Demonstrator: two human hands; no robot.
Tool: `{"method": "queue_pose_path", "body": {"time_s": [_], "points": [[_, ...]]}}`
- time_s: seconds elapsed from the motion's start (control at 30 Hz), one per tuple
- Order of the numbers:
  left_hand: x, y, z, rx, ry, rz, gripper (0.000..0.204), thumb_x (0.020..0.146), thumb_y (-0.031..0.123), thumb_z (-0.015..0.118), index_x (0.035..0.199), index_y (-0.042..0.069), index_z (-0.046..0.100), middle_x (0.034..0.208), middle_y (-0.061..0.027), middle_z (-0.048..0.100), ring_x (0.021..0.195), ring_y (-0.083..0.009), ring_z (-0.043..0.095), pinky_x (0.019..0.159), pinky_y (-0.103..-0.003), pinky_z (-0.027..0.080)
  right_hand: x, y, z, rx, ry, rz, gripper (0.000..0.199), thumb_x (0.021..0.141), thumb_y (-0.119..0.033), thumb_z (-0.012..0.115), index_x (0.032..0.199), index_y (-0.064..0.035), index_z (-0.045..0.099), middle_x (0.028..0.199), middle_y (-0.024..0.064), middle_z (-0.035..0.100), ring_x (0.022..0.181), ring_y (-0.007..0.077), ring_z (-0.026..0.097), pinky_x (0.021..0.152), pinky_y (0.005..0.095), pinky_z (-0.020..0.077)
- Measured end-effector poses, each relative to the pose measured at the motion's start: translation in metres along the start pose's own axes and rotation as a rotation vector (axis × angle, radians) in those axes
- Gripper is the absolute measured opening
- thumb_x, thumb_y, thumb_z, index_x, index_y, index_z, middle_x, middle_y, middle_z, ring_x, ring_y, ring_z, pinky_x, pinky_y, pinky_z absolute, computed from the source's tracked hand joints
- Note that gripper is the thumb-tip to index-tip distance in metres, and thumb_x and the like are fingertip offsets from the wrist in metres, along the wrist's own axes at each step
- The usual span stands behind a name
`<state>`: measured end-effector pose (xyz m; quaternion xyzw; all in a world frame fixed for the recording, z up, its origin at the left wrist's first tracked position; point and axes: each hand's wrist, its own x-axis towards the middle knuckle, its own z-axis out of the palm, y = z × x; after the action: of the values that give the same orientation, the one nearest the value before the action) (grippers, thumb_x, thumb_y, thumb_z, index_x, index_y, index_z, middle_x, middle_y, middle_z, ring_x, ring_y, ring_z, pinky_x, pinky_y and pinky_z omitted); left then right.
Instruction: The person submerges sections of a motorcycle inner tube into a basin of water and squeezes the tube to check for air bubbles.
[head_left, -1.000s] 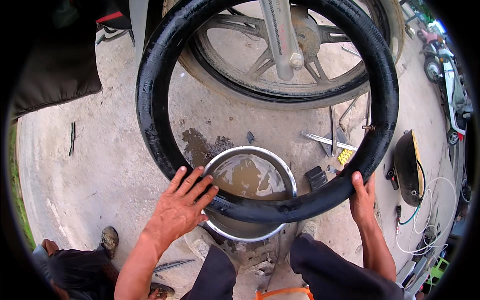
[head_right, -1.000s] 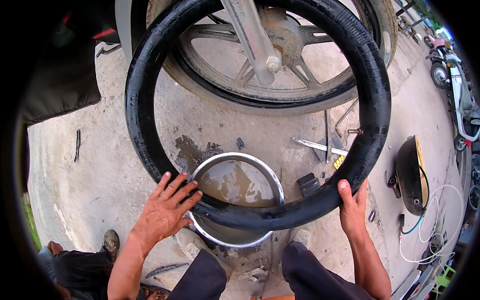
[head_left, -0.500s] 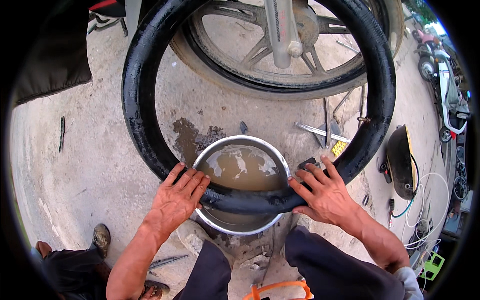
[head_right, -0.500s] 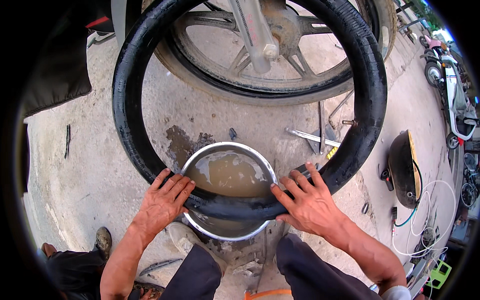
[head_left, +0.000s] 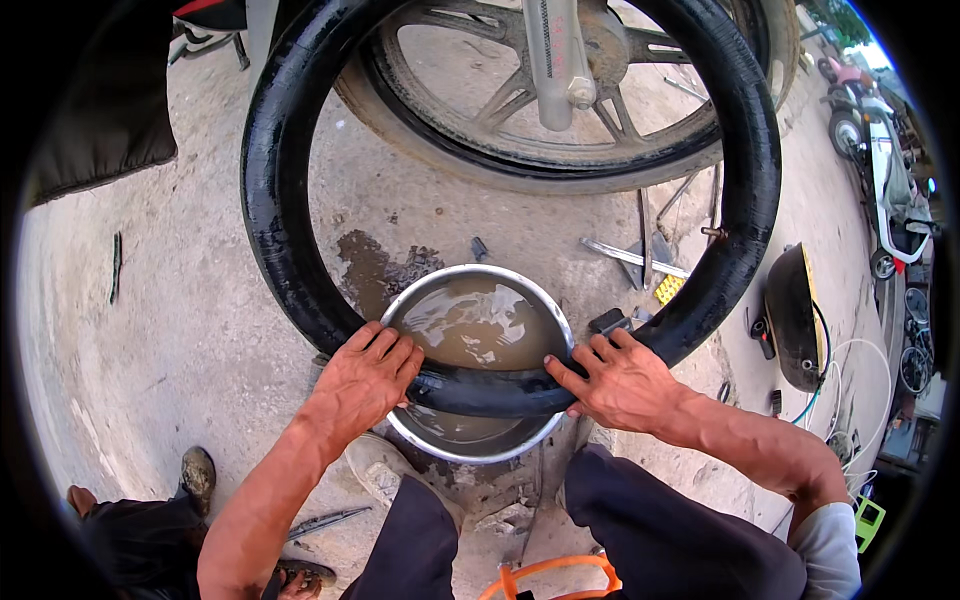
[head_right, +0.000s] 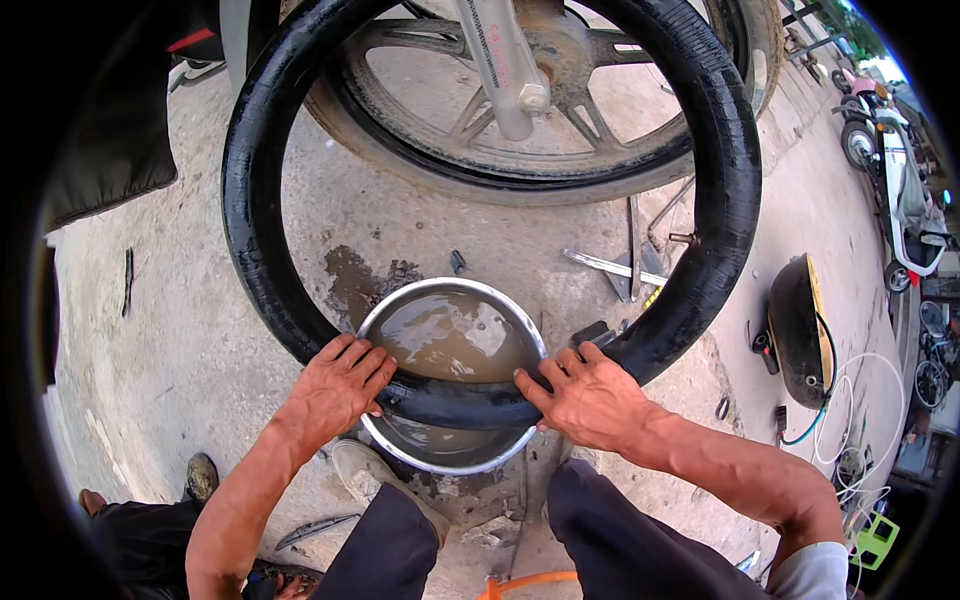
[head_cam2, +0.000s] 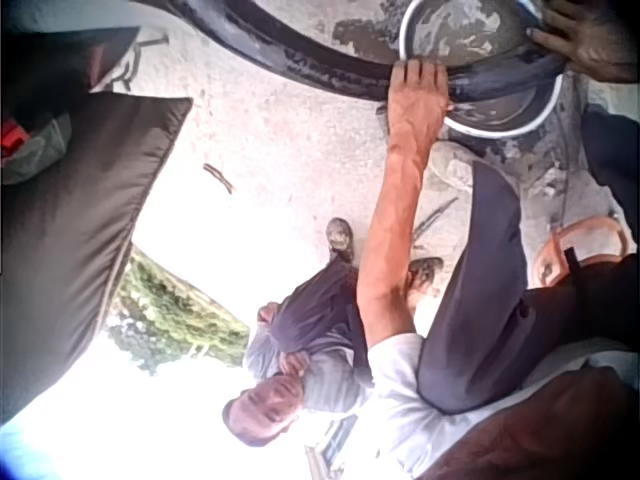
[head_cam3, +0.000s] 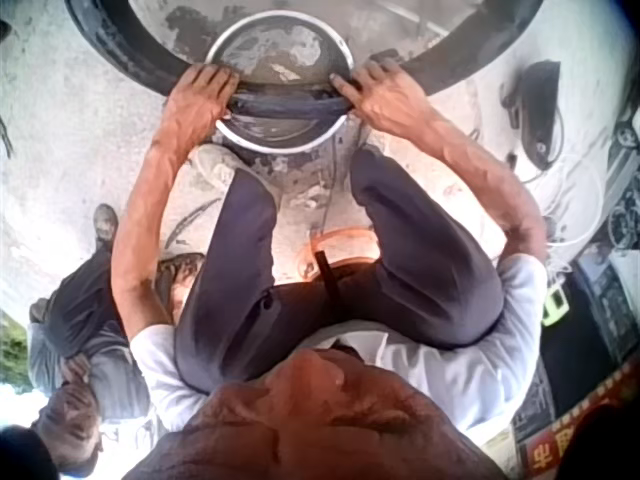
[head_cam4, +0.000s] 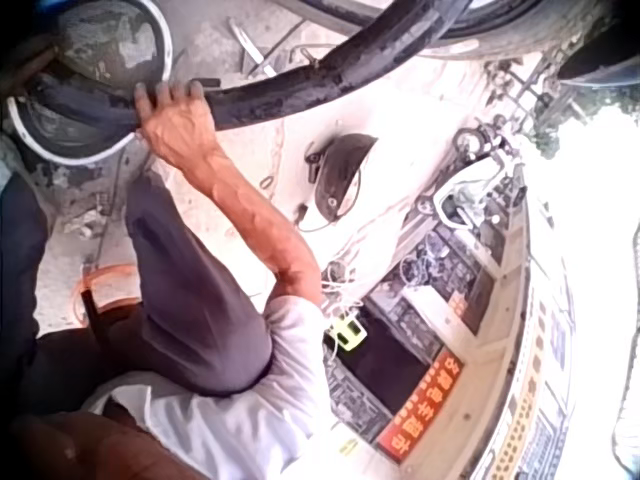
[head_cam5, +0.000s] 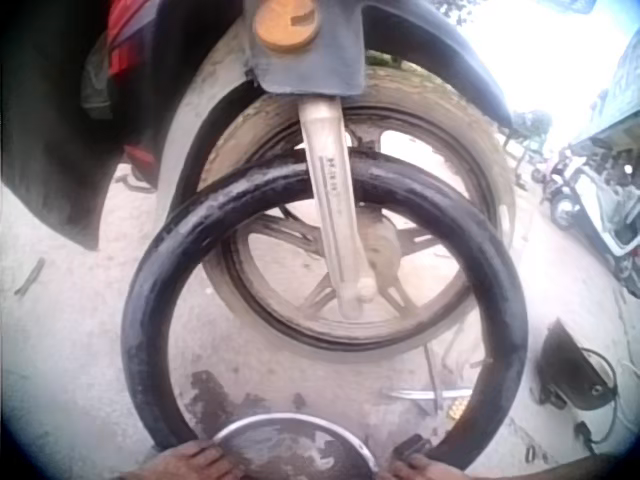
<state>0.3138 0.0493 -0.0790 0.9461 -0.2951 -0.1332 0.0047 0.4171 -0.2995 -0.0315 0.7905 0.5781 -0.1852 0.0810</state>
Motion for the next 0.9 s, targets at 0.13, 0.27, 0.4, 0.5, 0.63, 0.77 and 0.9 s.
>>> {"method": "queue_pose_path", "body": {"time_s": [0.13,0.27,0.4,0.5,0.63,0.77,0.9], "points": [[0.004,-0.001,0.005,-0.009,-0.002,0.018,0.07,0.079,0.041,0.081,0.137,0.003,0.068,0.131,-0.0079,0.068,0.13,-0.0274,0.058,0.122,-0.043,0.039,0.007,-0.007,0.004,-0.029,0.034,0.021,0.052,0.094,-0.032,0.071,0.138,-0.0043,0.068,0.105,0.01,0.068,0.1,0.0261,0.068,0.088,0.0398,0.0502],[0.008,0.001,0.005,0.036,-0.013,0.038,0.057,0.088,0.034,0.078,0.135,0.005,0.07,0.127,-0.0059,0.069,0.129,-0.0245,0.058,0.122,-0.04,0.038,0.013,-0.016,0.008,-0.105,0.043,0.029,0.044,0.089,-0.018,0.068,0.128,0.0005,0.072,0.1,0.0104,0.068,0.095,0.026,0.067,0.083,0.0393,0.0498],[0.01,0.007,0.015,0.04,0.008,0.01,0.064,0.077,0.034,0.085,0.131,0.002,0.07,0.124,-0.0082,0.068,0.126,-0.0271,0.059,0.118,-0.041,0.042,0.022,-0.024,0.009,-0.157,0.026,0.044,0.035,0.089,-0.018,0.068,0.117,0.0026,0.074,0.096,0.0101,0.067,0.091,0.0247,0.065,0.077,0.0386,0.0465],[0.013,0.01,0.015,0.099,-0.001,-0.001,0.056,0.081,0.03,0.082,0.128,0.003,0.071,0.12,-0.0081,0.068,0.122,-0.0266,0.06,0.115,-0.04,0.043,0.03,-0.028,0.012,-0.204,0.023,0.043,0.032,0.088,-0.018,0.068,0.112,0.0018,0.075,0.094,0.0096,0.067,0.09,0.0241,0.064,0.076,0.0383,0.0455],[0.021,0.012,0.012,0.183,-0.044,-0.004,0.038,0.091,0.021,0.07,0.125,0.003,0.072,0.115,-0.0076,0.067,0.117,-0.0247,0.06,0.109,-0.037,0.044,0.04,-0.029,0.017,-0.174,0.008,0.056,0.029,0.088,-0.019,0.068,0.108,0.0002,0.077,0.094,0.0099,0.067,0.088,0.0244,0.064,0.075,0.0396,0.0455],[0.024,0.013,0.016,0.153,-0.071,-0.009,0.035,0.093,0.016,0.065,0.124,0.002,0.072,0.114,-0.0076,0.068,0.116,-0.024,0.06,0.108,-0.038,0.044,0.044,-0.032,0.024,-0.198,0.01,0.073,0.025,0.09,-0.019,0.066,0.102,-0.0014,0.08,0.092,0.011,0.067,0.087,0.0269,0.064,0.075,0.0442,0.0464],[0.028,0.014,0.017,0.165,-0.109,-0.019,0.034,0.093,0.015,0.065,0.123,0.003,0.072,0.114,-0.0073,0.068,0.117,-0.0236,0.06,0.106,-0.038,0.044,0.049,-0.037,0.035,-0.227,0.003,0.098,0.026,0.092,-0.019,0.064,0.101,-0.0011,0.081,0.093,0.0144,0.067,0.086,0.0306,0.064,0.077,0.0495,0.0479]]}}
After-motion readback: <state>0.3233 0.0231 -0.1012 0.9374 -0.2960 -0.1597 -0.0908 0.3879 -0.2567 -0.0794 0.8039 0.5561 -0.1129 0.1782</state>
